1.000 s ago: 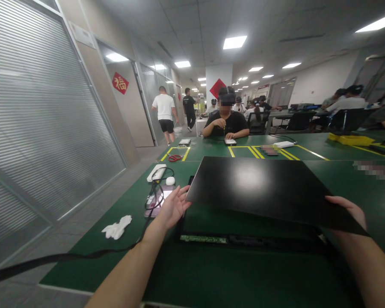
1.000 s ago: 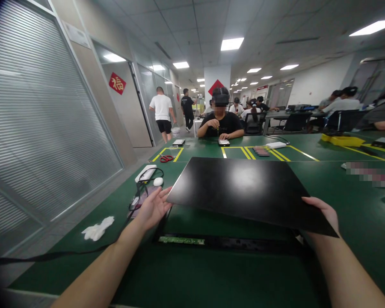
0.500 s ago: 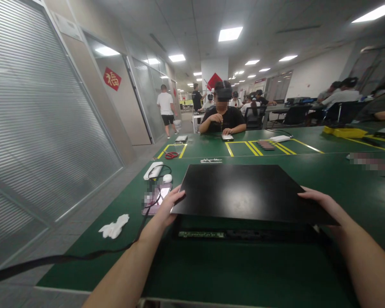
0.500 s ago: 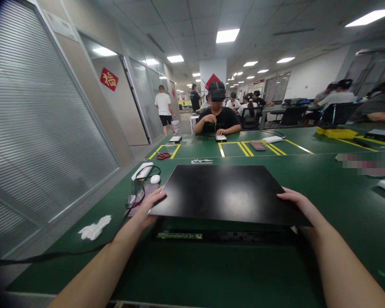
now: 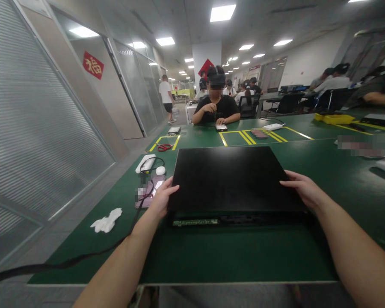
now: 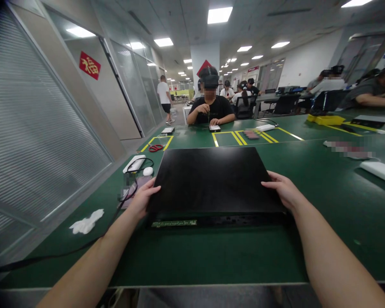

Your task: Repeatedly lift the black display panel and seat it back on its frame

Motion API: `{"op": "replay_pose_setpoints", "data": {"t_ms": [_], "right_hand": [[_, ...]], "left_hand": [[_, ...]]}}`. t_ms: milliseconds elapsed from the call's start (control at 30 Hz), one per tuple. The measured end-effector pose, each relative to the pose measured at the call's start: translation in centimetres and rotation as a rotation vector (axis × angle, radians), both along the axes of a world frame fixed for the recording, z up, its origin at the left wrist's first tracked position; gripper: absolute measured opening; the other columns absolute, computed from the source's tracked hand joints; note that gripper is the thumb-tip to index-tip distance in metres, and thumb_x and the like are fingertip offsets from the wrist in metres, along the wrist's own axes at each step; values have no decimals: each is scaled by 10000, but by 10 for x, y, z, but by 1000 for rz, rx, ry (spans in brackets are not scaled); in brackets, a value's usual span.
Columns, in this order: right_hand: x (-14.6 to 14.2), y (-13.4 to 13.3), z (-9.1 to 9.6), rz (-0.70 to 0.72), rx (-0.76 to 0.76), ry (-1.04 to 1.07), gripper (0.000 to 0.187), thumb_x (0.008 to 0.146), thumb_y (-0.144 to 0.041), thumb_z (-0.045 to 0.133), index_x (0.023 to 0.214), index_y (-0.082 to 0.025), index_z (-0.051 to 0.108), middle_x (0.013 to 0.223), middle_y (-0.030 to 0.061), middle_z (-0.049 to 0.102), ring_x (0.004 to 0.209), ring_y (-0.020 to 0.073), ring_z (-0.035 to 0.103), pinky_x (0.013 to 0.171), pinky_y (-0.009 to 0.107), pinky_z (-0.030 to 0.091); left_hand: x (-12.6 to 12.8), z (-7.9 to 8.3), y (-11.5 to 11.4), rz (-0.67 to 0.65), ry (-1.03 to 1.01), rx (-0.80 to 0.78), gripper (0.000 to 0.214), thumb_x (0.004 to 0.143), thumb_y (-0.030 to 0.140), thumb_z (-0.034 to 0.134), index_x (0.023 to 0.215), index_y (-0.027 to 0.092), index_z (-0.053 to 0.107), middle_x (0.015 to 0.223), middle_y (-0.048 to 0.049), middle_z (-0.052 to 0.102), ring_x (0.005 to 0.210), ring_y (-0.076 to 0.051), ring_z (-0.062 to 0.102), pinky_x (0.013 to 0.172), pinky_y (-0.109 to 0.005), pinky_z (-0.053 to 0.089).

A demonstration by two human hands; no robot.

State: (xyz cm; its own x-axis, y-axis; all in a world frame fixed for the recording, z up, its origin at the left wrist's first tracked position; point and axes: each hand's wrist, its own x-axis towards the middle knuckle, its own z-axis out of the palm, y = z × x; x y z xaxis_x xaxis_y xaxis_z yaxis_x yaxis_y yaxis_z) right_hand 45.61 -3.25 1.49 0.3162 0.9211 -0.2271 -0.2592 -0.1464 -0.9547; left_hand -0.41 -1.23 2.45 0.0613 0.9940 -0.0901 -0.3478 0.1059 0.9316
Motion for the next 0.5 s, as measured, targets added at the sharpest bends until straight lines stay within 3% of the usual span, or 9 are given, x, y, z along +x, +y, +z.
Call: {"op": "replay_pose_setpoints", "data": {"t_ms": [267,500], "right_hand": [[4,5,-7,47,117,-152,523,538,-120,804,1034,-283,761,1088,3,767,1037,236,698,868,316,571],[-1,3,-4,28,157,-188,552,501,-140,812,1030,-290,758,1100,-14,762,1095,237,672,923,328,543]], "left_hand": [[3,-9,3,24,25,34,619,552,150,823,1151,182,669,1129,-61,755,1093,-287,692,992,-422,538],[3,-15,7,62,61,105,546,541,164,823,1068,185,680,1129,-58,754,1119,-296,676,1026,-453,510]]}}
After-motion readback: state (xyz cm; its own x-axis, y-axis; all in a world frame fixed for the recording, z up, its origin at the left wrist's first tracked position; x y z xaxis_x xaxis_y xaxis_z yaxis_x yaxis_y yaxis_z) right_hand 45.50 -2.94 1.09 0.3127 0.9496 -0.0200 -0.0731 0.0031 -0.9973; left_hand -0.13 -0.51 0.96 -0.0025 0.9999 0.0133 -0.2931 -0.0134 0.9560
